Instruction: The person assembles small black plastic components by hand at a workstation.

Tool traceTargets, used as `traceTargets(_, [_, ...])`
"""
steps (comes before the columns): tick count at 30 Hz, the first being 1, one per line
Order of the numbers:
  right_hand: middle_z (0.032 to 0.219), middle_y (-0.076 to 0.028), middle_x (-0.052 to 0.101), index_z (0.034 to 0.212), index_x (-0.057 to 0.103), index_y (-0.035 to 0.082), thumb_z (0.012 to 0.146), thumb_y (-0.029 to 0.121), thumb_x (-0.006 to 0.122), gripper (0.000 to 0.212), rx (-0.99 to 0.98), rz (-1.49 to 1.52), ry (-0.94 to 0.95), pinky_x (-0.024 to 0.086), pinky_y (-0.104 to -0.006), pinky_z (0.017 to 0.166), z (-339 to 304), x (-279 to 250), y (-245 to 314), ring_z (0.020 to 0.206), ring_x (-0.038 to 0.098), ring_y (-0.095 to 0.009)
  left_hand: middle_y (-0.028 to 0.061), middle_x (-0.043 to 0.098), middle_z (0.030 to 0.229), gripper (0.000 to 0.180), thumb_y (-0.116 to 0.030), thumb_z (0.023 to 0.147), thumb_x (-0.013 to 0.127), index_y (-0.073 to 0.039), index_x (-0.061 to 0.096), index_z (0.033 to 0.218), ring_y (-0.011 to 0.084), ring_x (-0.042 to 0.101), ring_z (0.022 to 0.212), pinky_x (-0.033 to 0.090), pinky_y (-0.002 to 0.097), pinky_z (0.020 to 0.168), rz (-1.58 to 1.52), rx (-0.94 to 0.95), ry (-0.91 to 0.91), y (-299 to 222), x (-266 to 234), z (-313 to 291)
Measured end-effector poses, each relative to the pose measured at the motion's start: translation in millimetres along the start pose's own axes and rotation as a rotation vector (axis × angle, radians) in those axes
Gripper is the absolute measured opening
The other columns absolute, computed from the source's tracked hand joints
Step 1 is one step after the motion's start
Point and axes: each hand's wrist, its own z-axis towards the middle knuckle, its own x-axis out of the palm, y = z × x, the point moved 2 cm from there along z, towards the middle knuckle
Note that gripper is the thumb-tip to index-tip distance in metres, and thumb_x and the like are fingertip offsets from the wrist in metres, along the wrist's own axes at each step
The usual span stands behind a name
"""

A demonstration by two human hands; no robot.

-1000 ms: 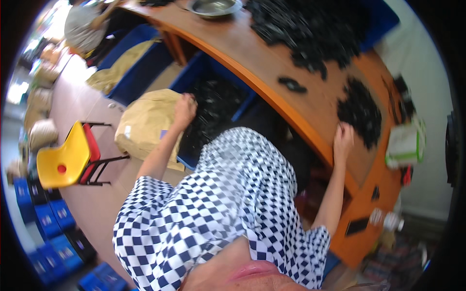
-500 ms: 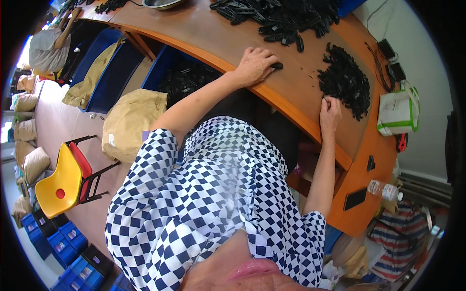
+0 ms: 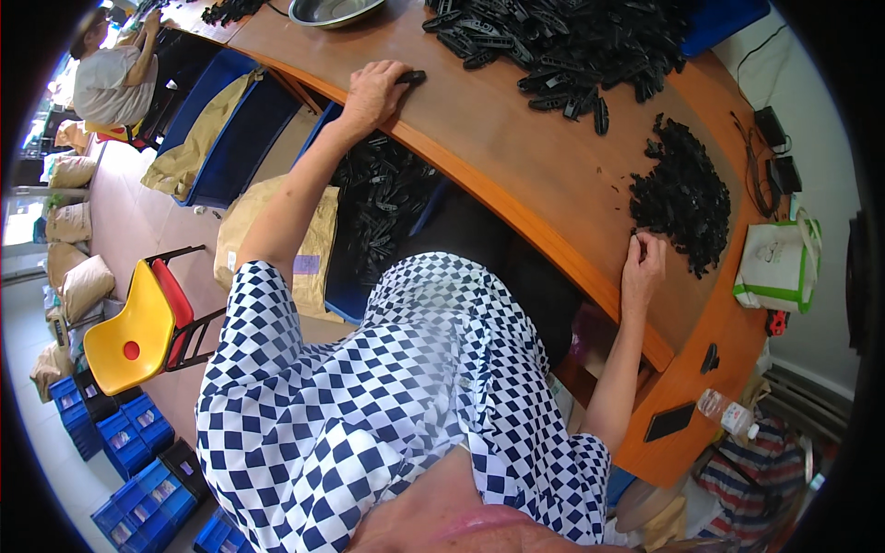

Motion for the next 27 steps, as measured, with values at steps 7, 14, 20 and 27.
traceTargets(7, [0.083,-0.005,0.054,0.095,0.059,0.001,0.088,0.007,0.062,0.009,0.041,0.133,-0.014,0.044,-0.0268,0.066,-10,-13,-1,0.072,0.055,-0.015,0.0045,0.053,0.124,0.041,-0.021,0.084,0.061,-0.016,0.052,0.123,0.0253,0.047,0.119,0.034,0.0448,0.097,0.199,0.275,-0.123,-32,-16,53])
traceTargets(14, [0.080,-0.003,0.058,0.097,0.060,-0.001,0.088,0.003,0.062,0.010,0.572,1.074,-0.066,0.044,-0.0219,0.063,-20,-7,22,0.069,0.053,-0.009,0.0143,0.060,0.104,0.028,-0.010,0.082,0.059,-0.007,0.055,0.109,0.0297,0.058,0.102,0.047,0.0382,0.083,0.187,0.280,0.004,-47,-32,82])
traceTargets(20, [0.076,-0.002,0.058,0.095,0.059,0.000,0.088,0.002,0.061,0.007,0.627,1.330,-0.008,0.043,-0.0213,0.061,-24,-9,47,0.064,0.053,-0.009,0.0085,0.067,0.083,0.027,-0.018,0.080,0.074,-0.008,0.058,0.100,0.0188,0.065,0.072,0.051,0.0306,0.066,-0.596,-0.111,0.037,-95,-32,48])
traceTargets(27, [0.076,-0.001,0.058,0.094,0.060,0.001,0.088,0.002,0.062,0.006,0.648,1.420,0.073,0.044,-0.0201,0.059,-29,2,74,0.063,0.053,-0.007,0.0045,0.064,0.088,0.038,-0.004,0.078,0.075,-0.005,0.053,0.109,0.0106,0.063,0.076,0.051,0.0206,0.067,-1.455,-0.521,0.566,-232,-2,-21])
